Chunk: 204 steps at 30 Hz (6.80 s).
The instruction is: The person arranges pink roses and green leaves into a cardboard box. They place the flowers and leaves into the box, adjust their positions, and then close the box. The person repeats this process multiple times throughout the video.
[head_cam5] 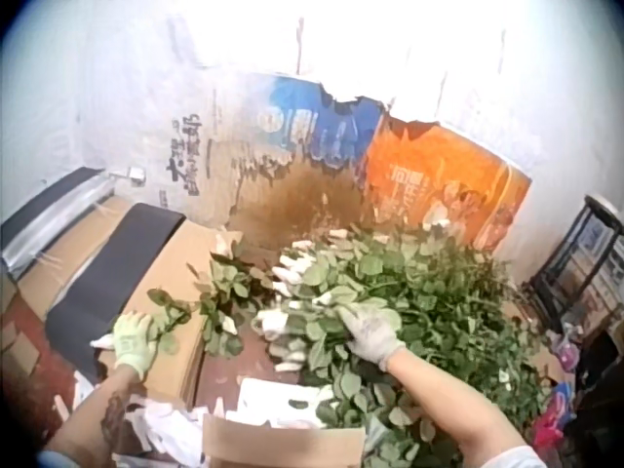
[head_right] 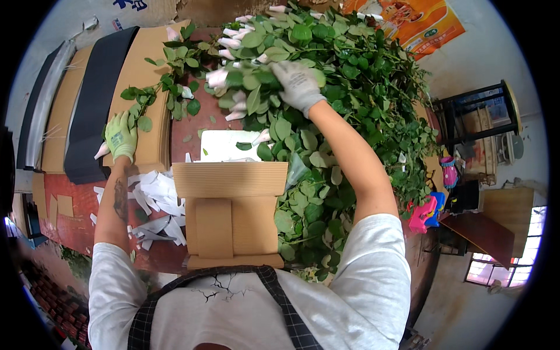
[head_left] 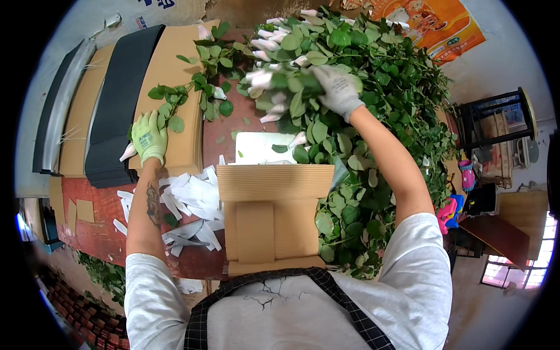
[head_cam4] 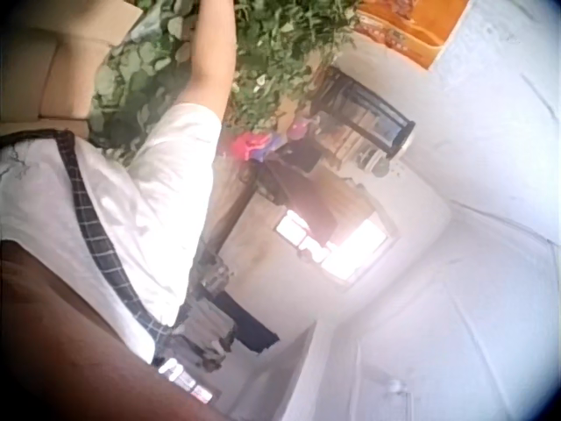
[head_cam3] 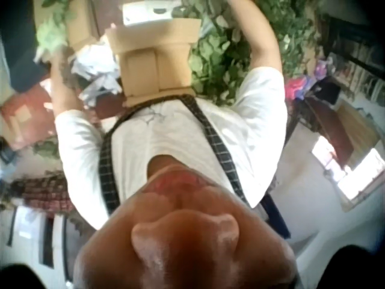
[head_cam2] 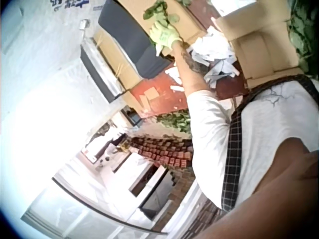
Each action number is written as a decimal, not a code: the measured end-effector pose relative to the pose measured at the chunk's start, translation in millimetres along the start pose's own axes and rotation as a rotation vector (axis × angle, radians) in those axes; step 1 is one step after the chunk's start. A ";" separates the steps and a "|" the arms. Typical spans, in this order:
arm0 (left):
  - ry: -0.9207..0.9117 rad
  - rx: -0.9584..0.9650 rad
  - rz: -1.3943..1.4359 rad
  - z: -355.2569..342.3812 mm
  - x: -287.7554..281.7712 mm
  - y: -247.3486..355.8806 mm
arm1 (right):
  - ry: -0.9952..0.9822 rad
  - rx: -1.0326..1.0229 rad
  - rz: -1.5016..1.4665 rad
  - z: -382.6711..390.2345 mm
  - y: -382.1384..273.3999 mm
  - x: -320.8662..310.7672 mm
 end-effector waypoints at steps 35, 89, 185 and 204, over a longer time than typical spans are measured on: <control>-1.399 -0.661 2.058 -44.9 -54.6 336.7 | 0.528 0.159 -0.290 29.2 61.9 -179.0; -1.514 -0.436 1.752 -74.0 -75.8 323.3 | 0.394 0.349 -0.668 81.4 9.2 -148.2; -1.413 -0.323 1.519 -79.2 -61.7 158.2 | 0.460 0.060 -0.384 59.9 38.7 -286.5; -0.917 -0.719 2.002 -111.5 -72.3 175.6 | -0.061 -0.037 -0.684 -52.6 -75.7 -111.2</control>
Point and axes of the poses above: each hand's wrist, its own z-axis away from the middle knuckle, its own x-axis out of the palm, y = z × x, the point moved 8 cm from there along -z, towards the middle knuckle, and after that the axes turned 10 degrees about y, right-handed, at the moved point
